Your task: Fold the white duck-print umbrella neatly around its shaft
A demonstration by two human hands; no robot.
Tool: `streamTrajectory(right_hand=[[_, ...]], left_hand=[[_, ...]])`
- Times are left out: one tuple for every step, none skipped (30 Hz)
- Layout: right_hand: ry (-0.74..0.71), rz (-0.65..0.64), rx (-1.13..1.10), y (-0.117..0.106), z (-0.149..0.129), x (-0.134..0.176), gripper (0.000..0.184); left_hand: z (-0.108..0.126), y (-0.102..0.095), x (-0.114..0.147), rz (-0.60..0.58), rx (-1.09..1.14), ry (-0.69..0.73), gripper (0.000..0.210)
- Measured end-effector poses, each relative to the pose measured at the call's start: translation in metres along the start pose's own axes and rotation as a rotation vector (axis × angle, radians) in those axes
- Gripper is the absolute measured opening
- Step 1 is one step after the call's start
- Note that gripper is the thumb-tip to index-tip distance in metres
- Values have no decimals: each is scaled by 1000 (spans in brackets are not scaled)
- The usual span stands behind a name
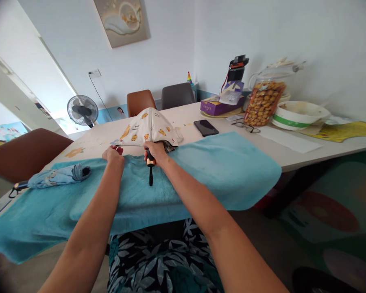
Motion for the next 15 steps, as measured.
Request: streamTrajectory(right_hand=[[0,47,15,-3,1,0,20],[1,87,32,-5,1,-1,19],[0,116,49,-6,2,-1,18],[1,129,61,-6,3,-1,17],[8,129,71,-5,4,-1,16],[14,121,78,-4,6,-1,15],[10,112,82,-2,6,-1,15],[-3,104,84,-1,6,0,15],[-22,95,86,1,5,0,15],[-45,85,89,3,3,1,16],[-65,73,93,4,2,2,17],[-78,62,100,6,1,4,19],[-83,52,112,8,2,5,20],[-83,43,129,9,2,5,21],[-81,35,149,11,3,6,21]], left_hand=[[7,-4,2,43,-34,49,15],[17,-5,7,82,-88,134,15],[30,-4,14,95,-151,249,15],[44,5,24,54,-214,382,15],[56,18,35,-26,-263,505,15],[62,33,47,-137,-284,586,16],[62,50,59,-276,-288,614,18],[58,64,68,-402,-292,601,19],[53,75,76,-502,-297,579,21],[47,82,81,-570,-299,548,23],[43,85,82,-604,-301,519,26],[39,86,82,-618,-300,493,27],[36,86,80,-623,-293,467,27],[33,85,78,-627,-280,438,26],[31,85,77,-634,-261,407,25]])
Point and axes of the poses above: each hand's wrist, its own x-axis away from the middle knuckle, its own y-axis out of the palm, z = x × y, the point moved 9 cm from there along -x, towards the middle knuckle, and after that the axes turned 12 degrees about y, right-handed, at the moved point
